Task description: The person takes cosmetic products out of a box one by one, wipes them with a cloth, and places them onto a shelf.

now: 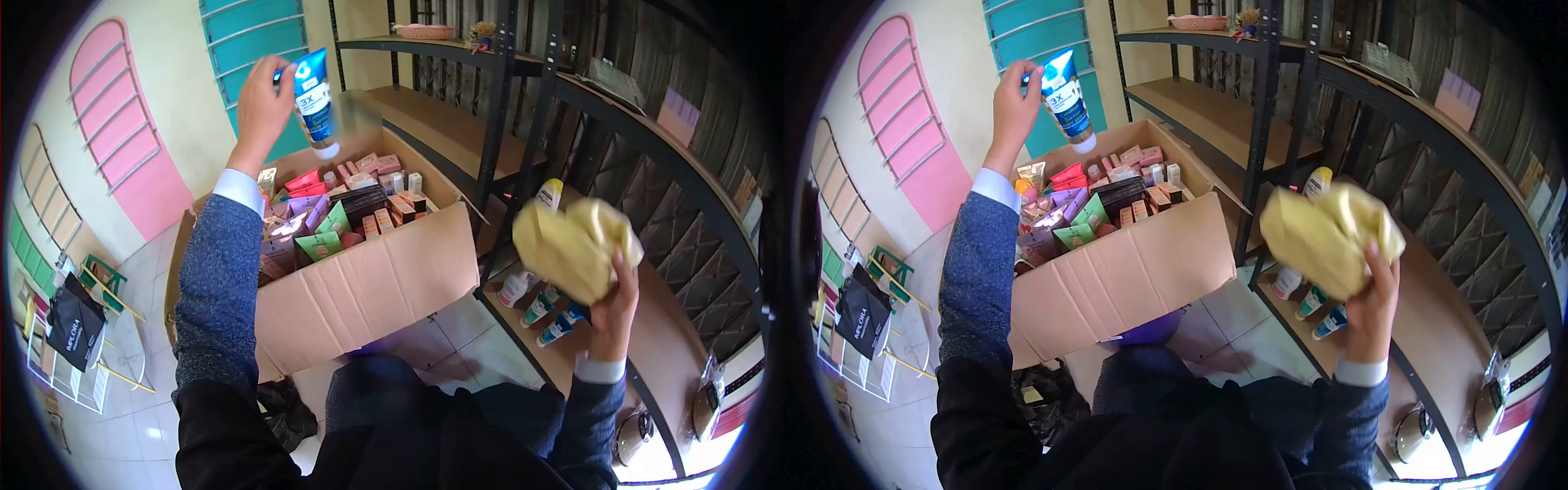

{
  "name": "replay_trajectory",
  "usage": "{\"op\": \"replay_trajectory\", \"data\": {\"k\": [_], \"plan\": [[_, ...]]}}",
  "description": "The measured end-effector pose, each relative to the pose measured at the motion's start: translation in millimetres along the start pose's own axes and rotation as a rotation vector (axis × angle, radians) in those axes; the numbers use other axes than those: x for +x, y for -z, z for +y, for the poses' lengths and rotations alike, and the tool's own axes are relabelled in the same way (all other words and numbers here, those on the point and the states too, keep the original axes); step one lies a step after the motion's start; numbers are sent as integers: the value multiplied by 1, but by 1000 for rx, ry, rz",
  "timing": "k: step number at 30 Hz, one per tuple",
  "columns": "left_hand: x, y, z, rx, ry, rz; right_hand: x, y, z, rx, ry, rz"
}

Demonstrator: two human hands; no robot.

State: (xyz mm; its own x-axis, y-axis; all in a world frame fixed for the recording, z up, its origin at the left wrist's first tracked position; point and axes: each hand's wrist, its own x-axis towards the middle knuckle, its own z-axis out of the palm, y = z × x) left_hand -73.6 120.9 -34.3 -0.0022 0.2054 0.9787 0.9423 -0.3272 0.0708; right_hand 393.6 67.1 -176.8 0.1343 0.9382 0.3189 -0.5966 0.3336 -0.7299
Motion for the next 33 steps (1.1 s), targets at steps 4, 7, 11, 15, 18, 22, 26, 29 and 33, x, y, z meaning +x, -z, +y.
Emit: {"op": "replay_trajectory", "data": {"k": [4,7,11,15,18,22,26,29,33], "plan": [[-4,-7,91,-134,-31,26,15,-122,-12,-405,540,-131],[-27,-19,152,-381,146,29,34,-165,12,-856,1224,-321],[-42,-30,180,-463,122,64,5,-149,33,-871,940,-497],[-51,-41,186,-409,0,73,-27,-104,40,-1049,853,-588],[-43,-31,194,-438,159,-18,-57,-71,70,-1074,673,-655],[-44,-43,184,-389,110,1,-49,-41,58,-895,534,-535],[-46,-37,202,-489,211,-66,-27,-67,3,-900,798,-332],[-52,-41,209,-457,80,-15,-14,-92,-19,-920,933,-247],[-56,-34,226,-542,192,-57,-18,-101,3,-1180,978,-317]]}}
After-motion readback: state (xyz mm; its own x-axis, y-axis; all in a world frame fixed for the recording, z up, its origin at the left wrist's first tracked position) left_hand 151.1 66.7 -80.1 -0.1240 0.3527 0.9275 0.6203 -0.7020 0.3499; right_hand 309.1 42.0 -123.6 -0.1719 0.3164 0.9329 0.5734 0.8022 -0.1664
